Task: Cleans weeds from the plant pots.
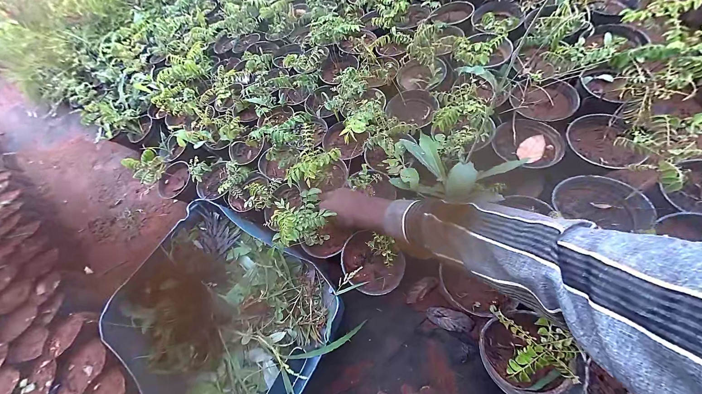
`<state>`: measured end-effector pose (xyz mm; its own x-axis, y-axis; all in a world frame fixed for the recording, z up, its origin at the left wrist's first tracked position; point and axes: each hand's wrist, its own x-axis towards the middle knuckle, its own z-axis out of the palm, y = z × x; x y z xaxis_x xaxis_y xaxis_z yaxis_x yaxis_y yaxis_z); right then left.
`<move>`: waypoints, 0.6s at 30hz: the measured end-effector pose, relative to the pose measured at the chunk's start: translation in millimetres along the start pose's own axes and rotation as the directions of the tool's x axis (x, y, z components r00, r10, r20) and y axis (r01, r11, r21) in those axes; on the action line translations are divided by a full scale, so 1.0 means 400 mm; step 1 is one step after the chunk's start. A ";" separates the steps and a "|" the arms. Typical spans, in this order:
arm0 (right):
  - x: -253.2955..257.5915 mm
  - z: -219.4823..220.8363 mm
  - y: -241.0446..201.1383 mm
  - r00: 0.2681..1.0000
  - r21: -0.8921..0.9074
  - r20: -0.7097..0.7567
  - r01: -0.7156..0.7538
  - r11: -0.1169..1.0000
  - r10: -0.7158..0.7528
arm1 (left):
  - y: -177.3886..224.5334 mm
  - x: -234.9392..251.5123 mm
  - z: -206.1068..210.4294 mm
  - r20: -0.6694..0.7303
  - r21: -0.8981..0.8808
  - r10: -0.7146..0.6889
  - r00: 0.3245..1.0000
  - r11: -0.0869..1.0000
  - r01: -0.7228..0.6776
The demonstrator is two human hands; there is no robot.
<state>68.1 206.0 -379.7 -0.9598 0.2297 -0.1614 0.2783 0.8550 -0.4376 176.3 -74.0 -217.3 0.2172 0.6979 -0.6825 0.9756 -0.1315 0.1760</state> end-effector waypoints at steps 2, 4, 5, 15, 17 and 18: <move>0.004 0.011 0.000 0.999 -0.049 -0.017 0.028 0.998 -0.029 | -0.002 0.001 -0.003 0.020 -0.004 -0.008 1.000 1.000 0.008; 0.006 0.017 -0.004 1.000 -0.104 -0.018 0.024 0.994 -0.026 | -0.005 0.001 -0.006 0.038 -0.004 -0.017 0.999 1.000 0.018; 0.007 0.018 -0.007 1.000 -0.123 -0.004 0.011 0.992 -0.012 | -0.006 0.001 -0.007 0.045 -0.007 -0.022 0.999 1.000 0.022; 0.004 0.047 0.014 0.997 -0.155 -0.048 0.058 0.986 -0.066 | -0.005 -0.002 -0.002 0.022 -0.008 -0.039 0.999 0.999 0.039; 0.006 0.057 0.018 0.992 -0.195 -0.069 0.090 0.977 -0.105 | -0.003 -0.005 -0.005 0.035 -0.022 -0.040 0.999 0.999 0.041; 0.005 0.057 0.018 0.991 -0.199 -0.071 0.095 0.975 -0.111 | -0.002 -0.006 -0.006 0.035 -0.022 -0.040 0.999 0.999 0.041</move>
<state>68.8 202.1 -403.5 -0.9850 0.1657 -0.0484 0.1727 0.9483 -0.2662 174.9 -74.0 -214.2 0.1790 0.6772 -0.7137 0.9827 -0.0877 0.1633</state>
